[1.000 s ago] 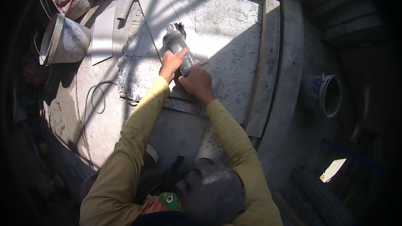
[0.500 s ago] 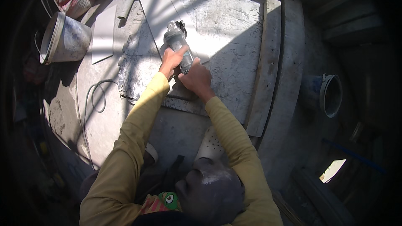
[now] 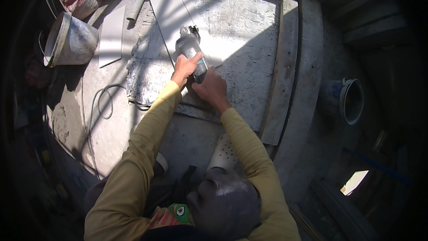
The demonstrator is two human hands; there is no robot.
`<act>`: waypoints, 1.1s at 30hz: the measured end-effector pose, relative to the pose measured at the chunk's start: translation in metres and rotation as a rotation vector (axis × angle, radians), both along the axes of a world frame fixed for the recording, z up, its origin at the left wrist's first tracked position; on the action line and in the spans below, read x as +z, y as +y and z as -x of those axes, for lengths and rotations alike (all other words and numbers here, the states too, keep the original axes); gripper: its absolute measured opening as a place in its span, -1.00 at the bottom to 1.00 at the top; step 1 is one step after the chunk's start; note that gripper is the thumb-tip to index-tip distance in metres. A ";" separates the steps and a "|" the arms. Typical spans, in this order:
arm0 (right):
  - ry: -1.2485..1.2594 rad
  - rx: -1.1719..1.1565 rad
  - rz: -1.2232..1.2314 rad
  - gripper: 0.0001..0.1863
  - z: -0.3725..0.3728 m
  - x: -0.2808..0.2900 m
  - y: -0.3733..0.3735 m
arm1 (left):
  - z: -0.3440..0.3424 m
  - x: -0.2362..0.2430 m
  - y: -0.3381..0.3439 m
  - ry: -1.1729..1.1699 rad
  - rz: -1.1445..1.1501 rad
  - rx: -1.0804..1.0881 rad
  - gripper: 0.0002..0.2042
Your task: The person uses an angle grinder to cut a rectangular tile on the floor. They guide the grinder along a straight line, then lift the cut piece to inspect the edge.
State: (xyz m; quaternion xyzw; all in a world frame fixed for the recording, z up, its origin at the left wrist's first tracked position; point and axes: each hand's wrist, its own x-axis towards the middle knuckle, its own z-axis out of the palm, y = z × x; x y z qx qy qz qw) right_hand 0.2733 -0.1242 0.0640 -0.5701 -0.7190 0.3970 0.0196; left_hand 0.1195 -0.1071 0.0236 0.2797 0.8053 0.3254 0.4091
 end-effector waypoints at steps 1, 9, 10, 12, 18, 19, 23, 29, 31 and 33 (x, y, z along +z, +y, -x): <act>0.004 -0.002 -0.001 -0.27 -0.001 0.000 -0.001 | -0.001 0.002 -0.002 -0.010 -0.016 0.001 -0.31; 0.023 -0.013 -0.027 -0.25 -0.008 0.001 -0.011 | -0.007 0.008 -0.011 -0.052 -0.008 -0.025 -0.30; 0.019 -0.014 -0.012 -0.26 -0.009 0.001 -0.012 | -0.008 0.007 -0.011 -0.047 -0.004 -0.025 -0.30; 0.012 -0.017 0.015 -0.26 -0.009 0.003 -0.012 | -0.008 0.006 -0.012 -0.030 -0.002 -0.027 -0.29; 0.038 -0.039 -0.015 -0.31 -0.005 0.006 -0.009 | -0.005 0.007 -0.006 0.003 0.003 -0.024 -0.30; 0.035 -0.037 -0.010 -0.31 -0.004 0.006 -0.008 | -0.004 0.007 -0.004 0.008 0.009 -0.019 -0.30; 0.027 -0.027 -0.023 -0.32 0.002 0.005 0.000 | -0.001 0.010 0.004 -0.005 -0.004 0.019 -0.34; -0.011 0.000 -0.004 -0.30 0.011 0.006 0.013 | 0.008 0.008 0.014 -0.145 -0.027 0.044 -0.38; -0.018 0.005 -0.008 -0.29 0.012 0.006 0.015 | 0.010 0.008 0.018 -0.139 -0.007 0.051 -0.39; -0.021 0.003 -0.018 -0.29 0.013 0.005 0.015 | 0.010 0.008 0.018 -0.117 0.011 0.056 -0.39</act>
